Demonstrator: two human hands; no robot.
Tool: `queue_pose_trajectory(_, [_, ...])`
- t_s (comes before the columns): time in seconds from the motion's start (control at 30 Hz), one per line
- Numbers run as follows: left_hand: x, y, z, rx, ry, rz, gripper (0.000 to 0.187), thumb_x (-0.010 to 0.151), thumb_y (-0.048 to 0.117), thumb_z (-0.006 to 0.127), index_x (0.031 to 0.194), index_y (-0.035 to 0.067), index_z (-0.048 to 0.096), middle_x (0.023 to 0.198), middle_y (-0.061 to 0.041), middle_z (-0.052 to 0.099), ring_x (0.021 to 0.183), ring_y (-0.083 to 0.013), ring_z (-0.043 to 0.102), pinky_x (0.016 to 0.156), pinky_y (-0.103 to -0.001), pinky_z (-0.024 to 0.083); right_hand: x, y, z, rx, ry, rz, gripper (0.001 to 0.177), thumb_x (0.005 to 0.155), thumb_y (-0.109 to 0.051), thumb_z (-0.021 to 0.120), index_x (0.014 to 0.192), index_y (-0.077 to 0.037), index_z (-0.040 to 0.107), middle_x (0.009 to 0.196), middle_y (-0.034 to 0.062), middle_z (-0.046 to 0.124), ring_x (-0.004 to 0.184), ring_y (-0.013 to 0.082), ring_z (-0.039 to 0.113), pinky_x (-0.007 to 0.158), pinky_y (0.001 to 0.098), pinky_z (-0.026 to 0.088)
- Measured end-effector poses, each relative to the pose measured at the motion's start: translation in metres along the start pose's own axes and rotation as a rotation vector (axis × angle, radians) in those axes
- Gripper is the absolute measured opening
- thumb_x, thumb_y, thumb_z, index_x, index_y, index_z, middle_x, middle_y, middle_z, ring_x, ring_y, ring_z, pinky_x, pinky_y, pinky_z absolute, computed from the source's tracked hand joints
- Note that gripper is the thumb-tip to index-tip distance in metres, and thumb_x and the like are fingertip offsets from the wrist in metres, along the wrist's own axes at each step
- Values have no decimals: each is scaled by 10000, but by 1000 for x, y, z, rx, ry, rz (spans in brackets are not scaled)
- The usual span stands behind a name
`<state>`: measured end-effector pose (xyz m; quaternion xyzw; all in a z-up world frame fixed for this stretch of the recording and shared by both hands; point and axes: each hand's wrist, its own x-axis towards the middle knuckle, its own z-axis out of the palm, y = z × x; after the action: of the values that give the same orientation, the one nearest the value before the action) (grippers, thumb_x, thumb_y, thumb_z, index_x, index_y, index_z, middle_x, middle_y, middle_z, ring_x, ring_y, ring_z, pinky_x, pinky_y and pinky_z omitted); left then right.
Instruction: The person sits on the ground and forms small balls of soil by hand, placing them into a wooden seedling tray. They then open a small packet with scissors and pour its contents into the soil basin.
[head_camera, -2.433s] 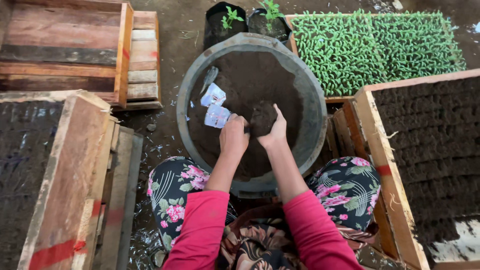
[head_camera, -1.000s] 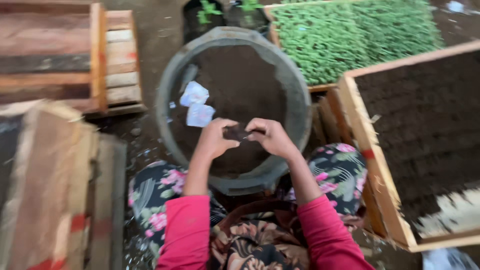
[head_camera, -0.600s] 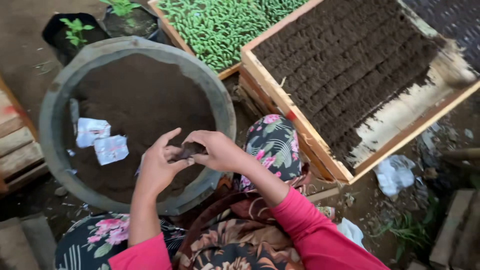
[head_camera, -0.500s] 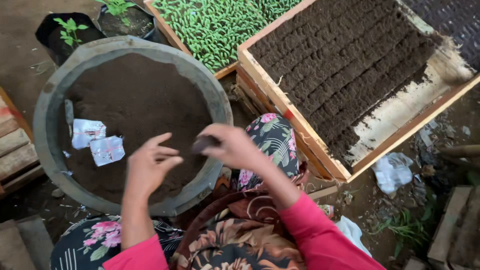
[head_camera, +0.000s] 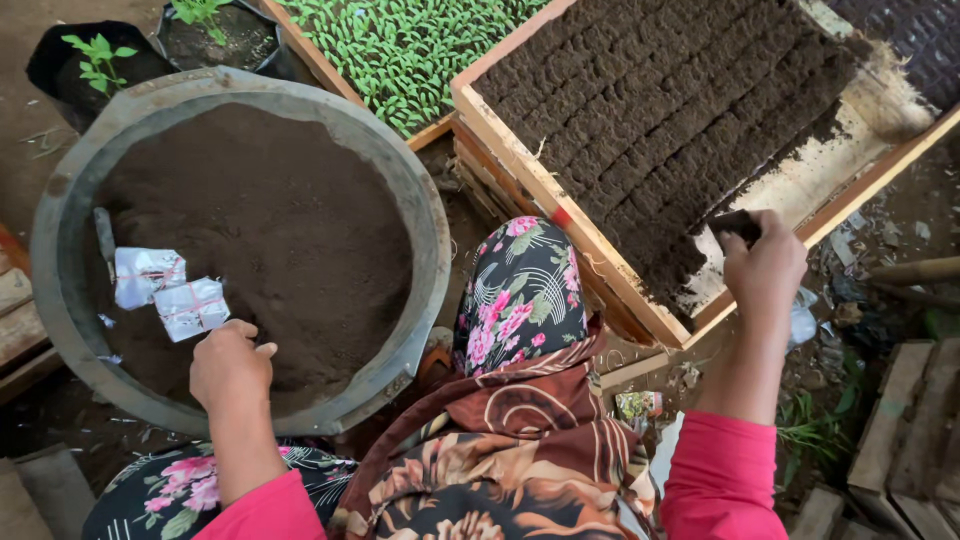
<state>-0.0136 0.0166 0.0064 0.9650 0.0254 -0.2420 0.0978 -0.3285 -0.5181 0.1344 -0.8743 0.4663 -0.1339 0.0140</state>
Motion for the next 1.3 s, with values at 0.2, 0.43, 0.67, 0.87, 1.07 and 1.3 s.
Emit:
queue_pose_trajectory(0.2, [18, -15, 24, -7, 117, -4, 196, 911, 139, 695, 1042, 245, 795, 1007, -150, 760, 955, -383, 716, 782, -484, 574, 3, 0, 20, 58, -161, 105, 262, 917, -77, 688, 1176, -65, 723, 911, 257, 720, 878, 455, 641, 754, 534, 489])
queue_pose_trajectory(0.43, [19, -4, 23, 4, 76, -46, 259, 929, 62, 651, 1061, 222, 805, 1042, -138, 752, 934, -374, 721, 735, -470, 590, -4, -18, 8, 185, -399, 165, 555, 887, 192, 455, 1385, -12, 591, 1190, 147, 710, 441, 114, 358, 365, 250, 297])
queue_pose_trajectory(0.67, [32, -13, 27, 82, 192, -142, 229, 830, 392, 790, 891, 171, 778, 922, -126, 767, 876, -344, 749, 674, -462, 582, -13, -66, 9, 25, -119, -216, 446, 972, -320, 633, 1346, -85, 697, 1059, 265, 720, 995, 491, 643, 812, 551, 469])
queue_pose_trajectory(0.87, [-15, -9, -24, -206, 126, -85, 113, 901, 202, 705, 952, 122, 766, 931, -172, 738, 951, -406, 707, 787, -522, 553, -40, -201, 41, 368, -151, -537, 460, 919, -351, 748, 1327, -145, 698, 1157, 174, 716, 1082, 399, 645, 901, 512, 480])
queue_pose_trajectory(1.07, [-25, -17, -31, -511, 203, -23, 41, 851, 172, 767, 879, 187, 794, 851, -143, 741, 928, -406, 708, 851, -498, 570, -128, -360, 83, 915, -465, -758, 255, 832, -171, 809, 1080, -132, 769, 1000, 103, 759, 985, 312, 708, 905, 423, 539])
queue_pose_trajectory(1.3, [-36, -7, -37, -944, 148, 185, 74, 744, 193, 800, 774, 131, 775, 567, -48, 674, 572, -138, 677, 658, -279, 568, -199, -415, 163, 1396, -1172, -367, 283, 749, 9, 825, 1014, 8, 727, 861, 112, 692, 769, 173, 696, 679, 338, 649])
